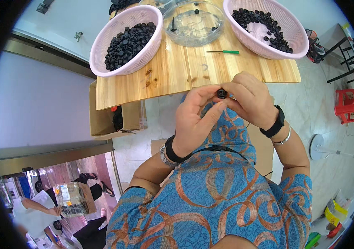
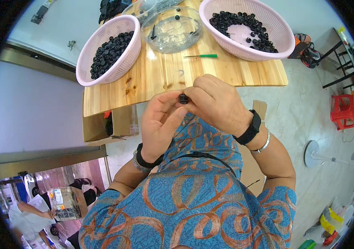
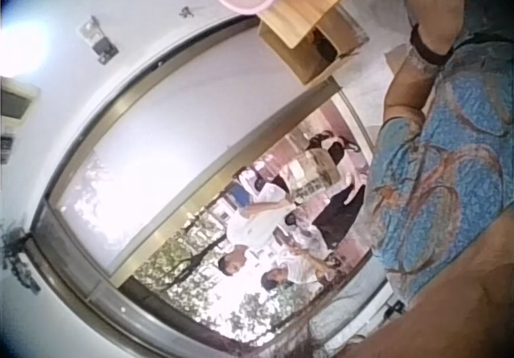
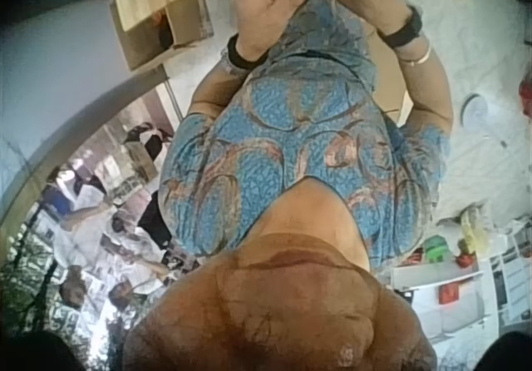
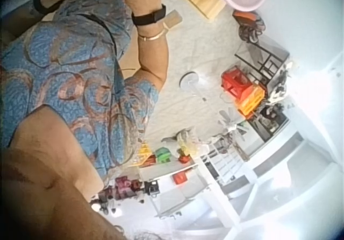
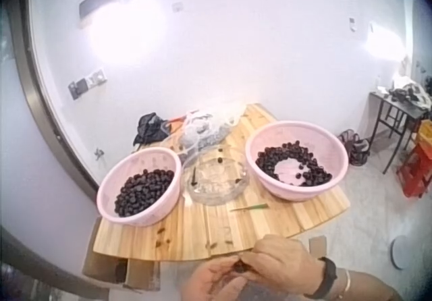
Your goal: Assembling and sorting small black plastic shoe components at a workbench.
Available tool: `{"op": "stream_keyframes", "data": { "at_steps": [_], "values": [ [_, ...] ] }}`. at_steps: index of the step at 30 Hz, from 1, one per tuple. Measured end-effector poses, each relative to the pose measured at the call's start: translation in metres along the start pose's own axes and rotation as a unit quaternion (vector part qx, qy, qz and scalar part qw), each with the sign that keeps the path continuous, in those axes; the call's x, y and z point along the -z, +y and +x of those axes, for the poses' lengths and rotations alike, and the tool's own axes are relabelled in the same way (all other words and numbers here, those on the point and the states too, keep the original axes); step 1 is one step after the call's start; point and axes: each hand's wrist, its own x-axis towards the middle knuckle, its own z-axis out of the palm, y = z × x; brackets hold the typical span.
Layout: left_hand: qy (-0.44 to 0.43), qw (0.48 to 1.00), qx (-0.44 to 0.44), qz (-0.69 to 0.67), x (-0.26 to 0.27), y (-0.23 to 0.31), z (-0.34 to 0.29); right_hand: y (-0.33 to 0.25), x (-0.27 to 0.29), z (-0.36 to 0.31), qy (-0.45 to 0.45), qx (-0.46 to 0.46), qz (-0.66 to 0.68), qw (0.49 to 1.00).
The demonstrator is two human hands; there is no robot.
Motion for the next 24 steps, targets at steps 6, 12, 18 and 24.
{"op": "stream_keyframes", "data": {
  "at_steps": [6,12,18,24],
  "values": [
    [0.003,0.994,0.076,-0.082,-0.001,0.006,0.003,0.004,-0.001,-0.003,-0.025,0.028,-0.034,0.999],
    [0.002,0.990,0.107,-0.093,0.002,0.005,0.008,0.006,0.000,-0.001,-0.054,0.004,-0.034,0.998],
    [0.033,0.974,0.120,-0.189,0.014,-0.004,0.024,0.007,-0.004,0.008,-0.042,-0.039,0.023,0.998],
    [0.046,0.961,0.118,-0.246,0.055,0.016,0.031,0.003,0.003,0.009,-0.069,-0.099,0.075,0.990]
  ]
}}
